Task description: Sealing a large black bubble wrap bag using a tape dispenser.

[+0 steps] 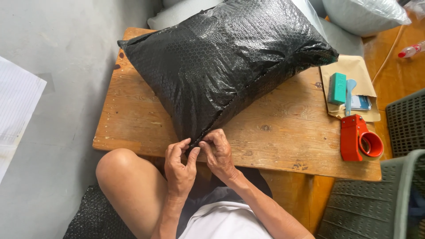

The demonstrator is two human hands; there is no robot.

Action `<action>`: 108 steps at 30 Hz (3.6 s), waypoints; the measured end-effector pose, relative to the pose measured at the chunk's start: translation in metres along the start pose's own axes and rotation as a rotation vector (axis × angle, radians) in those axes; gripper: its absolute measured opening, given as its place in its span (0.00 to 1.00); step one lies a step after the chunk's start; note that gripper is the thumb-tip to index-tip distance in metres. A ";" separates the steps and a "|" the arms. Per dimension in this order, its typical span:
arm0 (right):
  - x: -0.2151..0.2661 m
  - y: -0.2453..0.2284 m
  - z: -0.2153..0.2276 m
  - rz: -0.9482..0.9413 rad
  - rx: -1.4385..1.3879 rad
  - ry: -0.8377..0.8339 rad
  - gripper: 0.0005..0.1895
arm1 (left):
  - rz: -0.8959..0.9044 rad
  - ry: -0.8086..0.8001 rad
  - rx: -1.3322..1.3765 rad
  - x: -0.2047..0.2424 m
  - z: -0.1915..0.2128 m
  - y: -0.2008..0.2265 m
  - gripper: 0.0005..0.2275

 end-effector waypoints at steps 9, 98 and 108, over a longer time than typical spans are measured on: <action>-0.003 -0.045 0.004 0.196 0.064 -0.197 0.16 | -0.383 0.213 -0.171 0.025 0.008 0.041 0.05; -0.079 -0.066 -0.035 0.156 -0.051 -0.824 0.24 | 0.475 0.126 0.634 0.007 0.004 -0.044 0.16; -0.070 -0.066 -0.063 0.347 0.030 -1.055 0.31 | 0.577 0.034 0.751 0.007 -0.010 -0.055 0.17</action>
Point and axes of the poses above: each hand's wrist, its own x-axis away from the middle knuckle, its own z-axis out of the back of the hand, y = z × x, the point moved 10 cm from there along -x, towards the middle knuckle, and after that the axes turned 8 degrees about z, right-handed, at the moved point
